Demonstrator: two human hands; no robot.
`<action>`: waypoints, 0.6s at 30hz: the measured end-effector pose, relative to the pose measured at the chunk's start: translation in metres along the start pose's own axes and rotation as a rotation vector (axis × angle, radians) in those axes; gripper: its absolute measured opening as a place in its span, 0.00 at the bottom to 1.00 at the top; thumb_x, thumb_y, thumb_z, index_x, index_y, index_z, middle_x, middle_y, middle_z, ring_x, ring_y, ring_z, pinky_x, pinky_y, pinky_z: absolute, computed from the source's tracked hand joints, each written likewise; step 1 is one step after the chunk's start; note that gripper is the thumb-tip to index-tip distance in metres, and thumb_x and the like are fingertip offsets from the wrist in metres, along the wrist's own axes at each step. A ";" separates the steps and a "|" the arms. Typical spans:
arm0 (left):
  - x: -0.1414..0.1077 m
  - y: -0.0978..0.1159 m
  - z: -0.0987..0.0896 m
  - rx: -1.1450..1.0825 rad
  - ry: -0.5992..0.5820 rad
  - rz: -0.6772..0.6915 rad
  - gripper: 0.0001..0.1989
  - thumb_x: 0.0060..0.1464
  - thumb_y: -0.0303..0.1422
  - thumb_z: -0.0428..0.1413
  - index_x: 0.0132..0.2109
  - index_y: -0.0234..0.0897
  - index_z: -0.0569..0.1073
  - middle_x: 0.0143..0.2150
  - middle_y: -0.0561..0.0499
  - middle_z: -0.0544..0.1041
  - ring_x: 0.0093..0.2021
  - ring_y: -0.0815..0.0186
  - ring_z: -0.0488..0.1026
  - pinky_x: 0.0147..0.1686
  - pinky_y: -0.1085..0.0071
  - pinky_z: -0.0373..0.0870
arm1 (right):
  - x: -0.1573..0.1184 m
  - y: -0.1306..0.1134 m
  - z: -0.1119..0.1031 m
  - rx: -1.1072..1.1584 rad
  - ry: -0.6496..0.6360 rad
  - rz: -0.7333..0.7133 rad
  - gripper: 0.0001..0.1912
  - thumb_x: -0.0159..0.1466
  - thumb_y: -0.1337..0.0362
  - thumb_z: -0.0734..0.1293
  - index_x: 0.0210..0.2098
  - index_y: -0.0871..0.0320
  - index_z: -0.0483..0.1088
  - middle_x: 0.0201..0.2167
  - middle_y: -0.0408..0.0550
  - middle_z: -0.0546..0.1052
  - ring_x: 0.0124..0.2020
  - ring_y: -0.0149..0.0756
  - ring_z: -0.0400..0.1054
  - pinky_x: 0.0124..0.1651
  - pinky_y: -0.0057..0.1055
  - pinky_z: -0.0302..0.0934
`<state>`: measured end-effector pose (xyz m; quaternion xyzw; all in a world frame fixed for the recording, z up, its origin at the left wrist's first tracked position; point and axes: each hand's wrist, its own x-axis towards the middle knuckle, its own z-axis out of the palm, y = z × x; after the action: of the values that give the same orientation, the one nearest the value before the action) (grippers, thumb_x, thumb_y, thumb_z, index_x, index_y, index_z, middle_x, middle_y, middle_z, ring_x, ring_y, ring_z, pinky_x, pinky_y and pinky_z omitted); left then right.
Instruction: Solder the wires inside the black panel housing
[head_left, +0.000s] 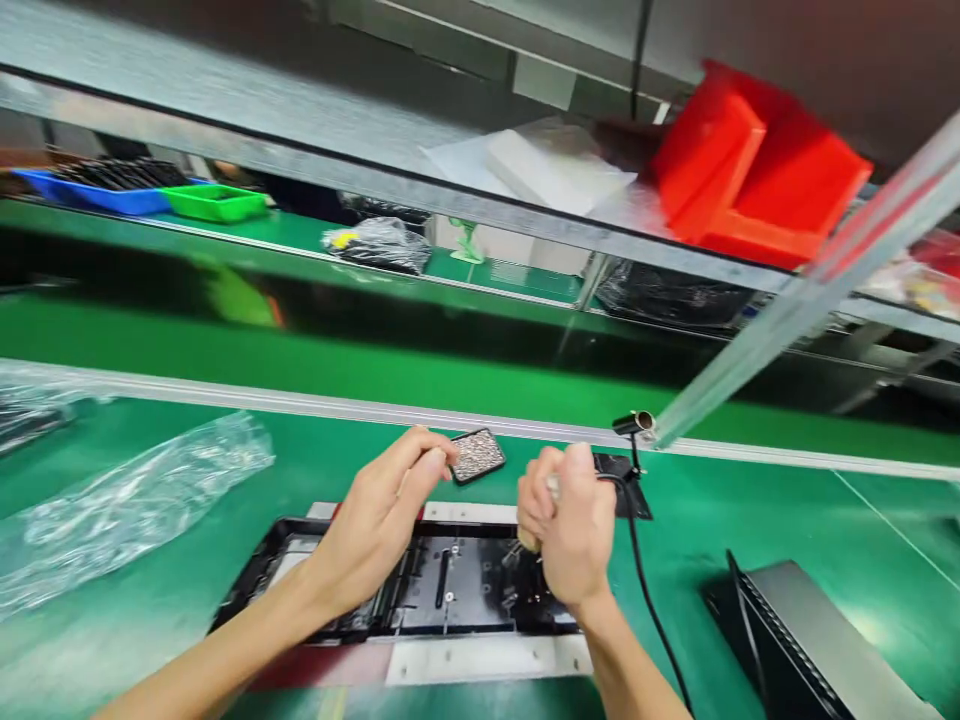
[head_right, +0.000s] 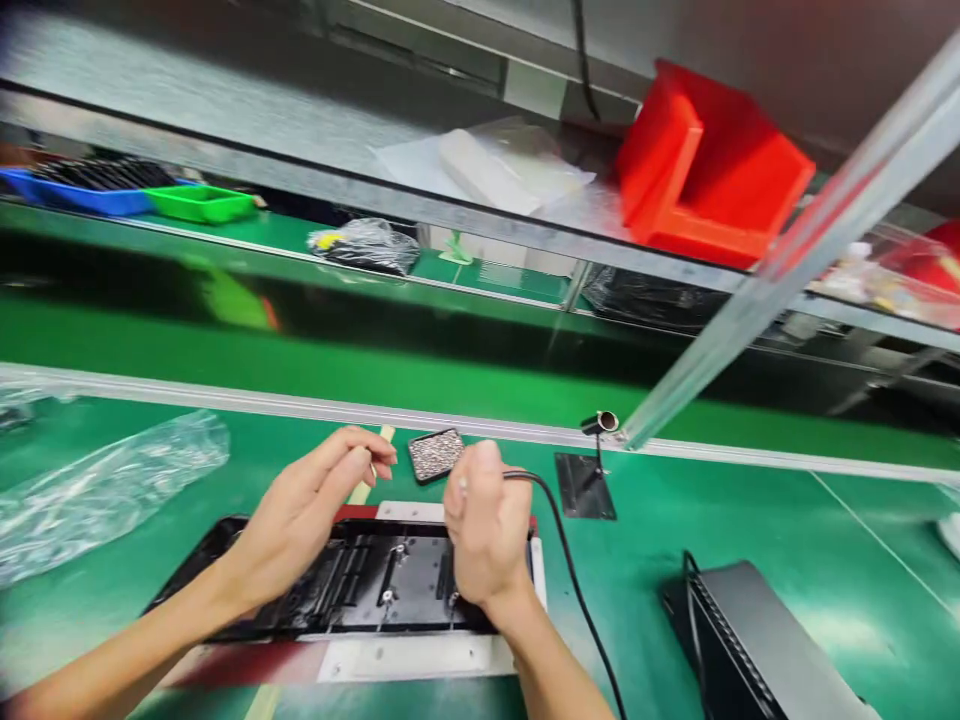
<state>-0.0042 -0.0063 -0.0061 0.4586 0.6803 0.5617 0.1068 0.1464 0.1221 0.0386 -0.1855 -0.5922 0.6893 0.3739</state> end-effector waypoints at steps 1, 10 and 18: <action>-0.004 -0.007 -0.002 0.005 -0.016 -0.034 0.23 0.82 0.51 0.49 0.49 0.41 0.79 0.43 0.54 0.80 0.42 0.67 0.77 0.46 0.71 0.72 | 0.001 0.000 0.000 0.024 0.002 -0.002 0.41 0.69 0.28 0.70 0.21 0.52 0.55 0.16 0.34 0.51 0.16 0.24 0.42 0.16 0.24 0.38; -0.047 -0.048 0.009 0.163 -0.292 0.233 0.13 0.81 0.32 0.50 0.46 0.42 0.78 0.41 0.56 0.78 0.39 0.71 0.75 0.43 0.73 0.69 | -0.002 -0.012 0.002 0.002 0.041 -0.086 0.39 0.73 0.34 0.69 0.20 0.53 0.54 0.15 0.34 0.50 0.15 0.24 0.43 0.16 0.22 0.43; -0.060 -0.072 0.007 0.273 -0.400 0.356 0.12 0.81 0.29 0.53 0.47 0.41 0.81 0.48 0.53 0.79 0.50 0.65 0.73 0.53 0.66 0.70 | -0.001 -0.018 0.004 -0.011 0.021 -0.071 0.41 0.73 0.34 0.70 0.19 0.54 0.52 0.15 0.34 0.49 0.15 0.24 0.41 0.16 0.22 0.43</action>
<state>-0.0024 -0.0425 -0.0929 0.6822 0.6240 0.3734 0.0758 0.1499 0.1190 0.0566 -0.1734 -0.5982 0.6705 0.4032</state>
